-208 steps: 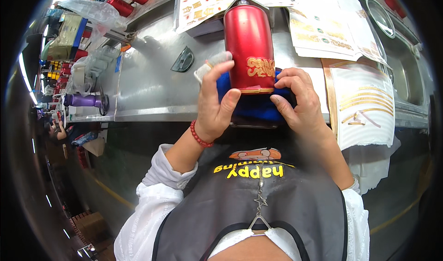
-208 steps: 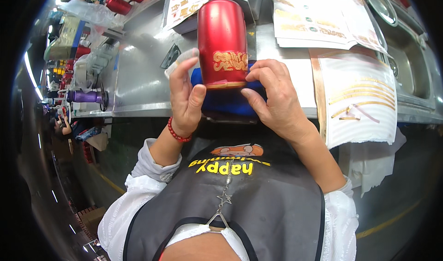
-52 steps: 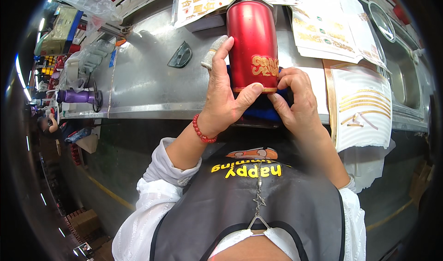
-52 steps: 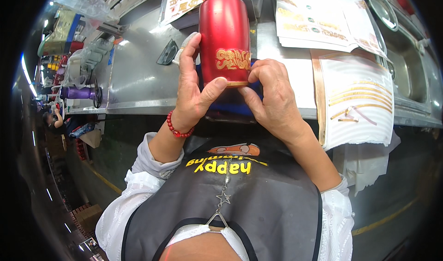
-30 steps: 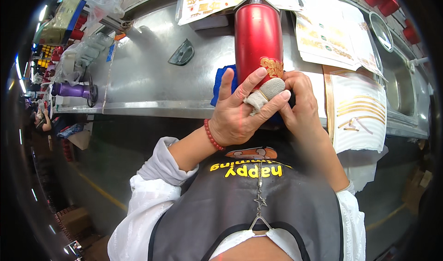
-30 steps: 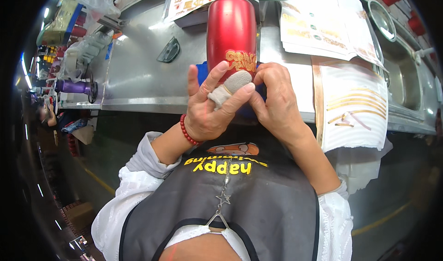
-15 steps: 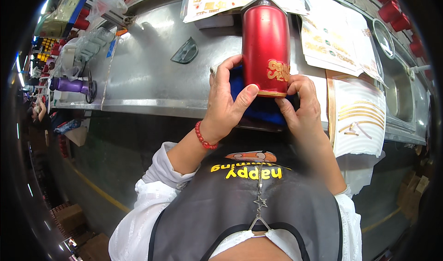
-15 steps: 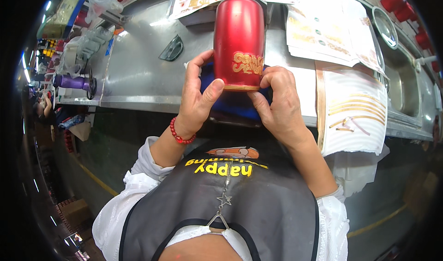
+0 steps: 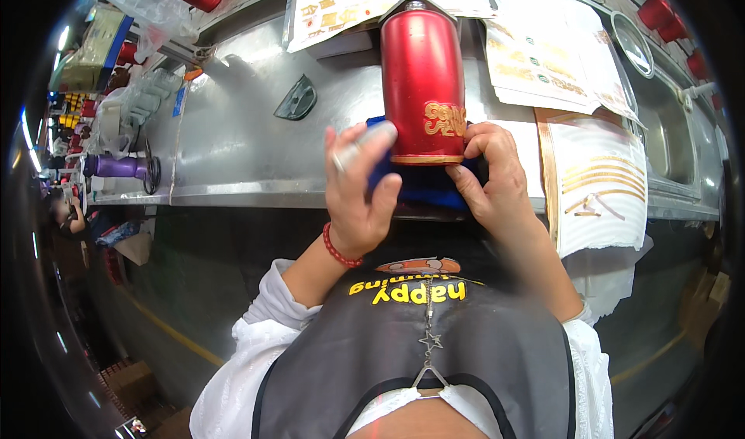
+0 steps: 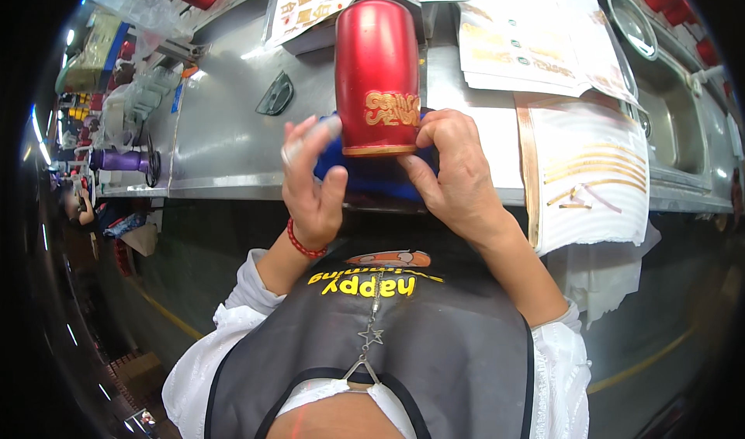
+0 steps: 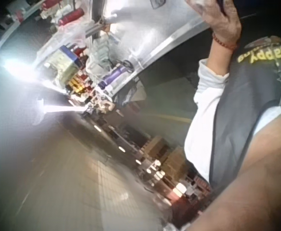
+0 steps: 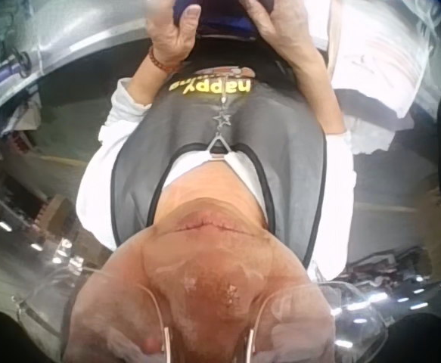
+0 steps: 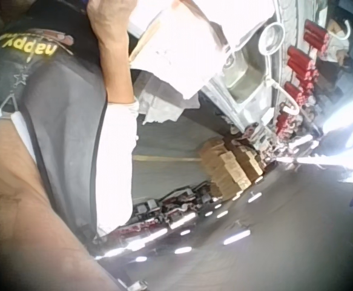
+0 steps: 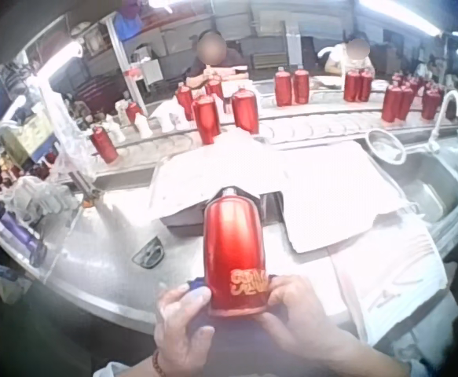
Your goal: The person applies decorative stickers to red beverage cans, smooths them with a green card, and wipes the cans with a white cloth. The person repeats this process on multiple cans, placing finished cans aside and retrieving new ones from the floor.
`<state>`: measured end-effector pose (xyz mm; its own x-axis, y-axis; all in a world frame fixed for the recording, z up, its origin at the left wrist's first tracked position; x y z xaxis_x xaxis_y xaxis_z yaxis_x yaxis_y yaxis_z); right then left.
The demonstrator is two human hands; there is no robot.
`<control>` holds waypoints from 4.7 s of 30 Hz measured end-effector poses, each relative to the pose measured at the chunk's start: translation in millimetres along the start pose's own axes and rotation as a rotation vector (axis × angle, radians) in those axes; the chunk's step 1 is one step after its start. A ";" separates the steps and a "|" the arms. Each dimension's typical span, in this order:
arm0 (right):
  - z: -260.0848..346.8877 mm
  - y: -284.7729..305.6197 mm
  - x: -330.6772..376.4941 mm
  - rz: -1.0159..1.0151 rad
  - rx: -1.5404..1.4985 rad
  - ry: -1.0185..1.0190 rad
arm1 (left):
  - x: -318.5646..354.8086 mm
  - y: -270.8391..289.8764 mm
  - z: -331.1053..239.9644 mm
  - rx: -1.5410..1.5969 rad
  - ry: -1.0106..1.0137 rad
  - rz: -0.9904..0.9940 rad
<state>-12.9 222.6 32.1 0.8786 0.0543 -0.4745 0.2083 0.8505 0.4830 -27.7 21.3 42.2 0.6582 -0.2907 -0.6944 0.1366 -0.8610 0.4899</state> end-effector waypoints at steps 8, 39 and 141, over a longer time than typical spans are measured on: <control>0.9 2.0 -0.2 -0.030 -0.033 0.026 | -25.2 -10.9 -14.7 -0.147 -0.225 0.199; 1.3 3.3 -1.7 -0.063 -0.035 0.050 | -30.4 -28.8 5.8 0.328 0.184 0.133; -230.1 210.2 -143.0 0.039 0.959 -0.042 | -32.2 -22.1 21.5 -0.242 0.174 0.291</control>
<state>-193.7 514.1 32.3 0.9031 0.0391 -0.4276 0.4251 0.0578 0.9033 -67.8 40.8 42.4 0.8075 -0.4146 -0.4195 0.0828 -0.6245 0.7767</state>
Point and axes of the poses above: each hand's wrist, its own x-axis away from the middle knuckle, its own y-axis out of the back of the hand, z = x × y, the point moved 6 cm from there along -x, towards the middle knuckle
